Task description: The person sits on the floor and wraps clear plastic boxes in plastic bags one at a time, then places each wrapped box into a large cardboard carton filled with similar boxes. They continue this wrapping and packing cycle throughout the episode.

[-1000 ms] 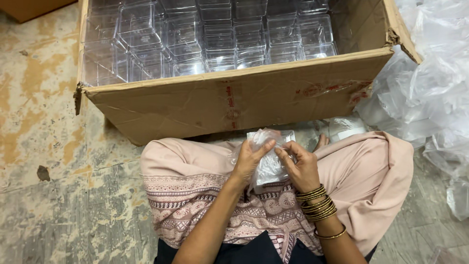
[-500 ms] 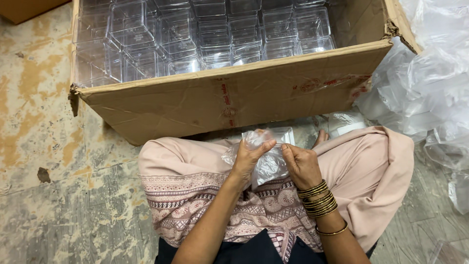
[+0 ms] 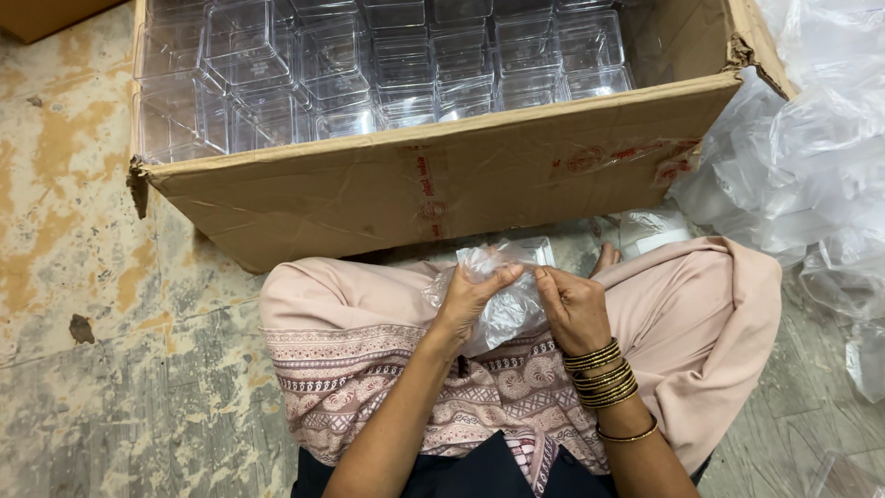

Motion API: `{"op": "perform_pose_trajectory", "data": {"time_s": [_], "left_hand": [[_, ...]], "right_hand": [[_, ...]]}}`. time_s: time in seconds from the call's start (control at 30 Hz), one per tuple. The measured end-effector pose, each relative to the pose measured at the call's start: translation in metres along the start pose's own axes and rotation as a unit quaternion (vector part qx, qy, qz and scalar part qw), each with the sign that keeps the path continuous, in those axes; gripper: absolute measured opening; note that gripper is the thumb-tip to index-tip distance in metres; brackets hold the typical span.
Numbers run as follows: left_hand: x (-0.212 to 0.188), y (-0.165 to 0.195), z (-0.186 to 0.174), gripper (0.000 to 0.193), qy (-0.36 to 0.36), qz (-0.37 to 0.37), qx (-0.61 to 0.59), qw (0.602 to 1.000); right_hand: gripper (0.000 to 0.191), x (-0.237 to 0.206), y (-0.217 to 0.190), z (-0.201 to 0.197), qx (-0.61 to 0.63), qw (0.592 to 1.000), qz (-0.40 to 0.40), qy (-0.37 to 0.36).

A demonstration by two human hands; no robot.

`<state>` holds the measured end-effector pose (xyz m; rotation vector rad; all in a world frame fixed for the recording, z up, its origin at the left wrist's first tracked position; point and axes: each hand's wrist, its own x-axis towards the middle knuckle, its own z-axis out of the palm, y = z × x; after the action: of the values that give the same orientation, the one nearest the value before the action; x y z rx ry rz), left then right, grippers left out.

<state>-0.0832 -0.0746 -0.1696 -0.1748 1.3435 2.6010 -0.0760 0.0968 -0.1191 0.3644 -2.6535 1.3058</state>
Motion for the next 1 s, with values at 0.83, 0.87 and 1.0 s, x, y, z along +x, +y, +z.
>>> {"op": "perform_pose_trajectory", "data": {"time_s": [0.83, 0.87, 1.0], "left_hand": [[0.0, -0.006, -0.001, 0.023, -0.002, -0.016, 0.005, 1.0], [-0.001, -0.004, 0.0, 0.026, 0.012, -0.026, 0.003, 1.0], [-0.004, 0.006, 0.003, 0.028, 0.014, -0.023, 0.014, 1.0]], "right_hand": [[0.033, 0.0, 0.002, 0.001, -0.015, 1.0, -0.007, 0.0], [0.032, 0.0, 0.003, 0.001, -0.021, 1.0, -0.001, 0.001], [0.033, -0.001, 0.003, 0.001, -0.006, 1.0, 0.0, -0.015]]}}
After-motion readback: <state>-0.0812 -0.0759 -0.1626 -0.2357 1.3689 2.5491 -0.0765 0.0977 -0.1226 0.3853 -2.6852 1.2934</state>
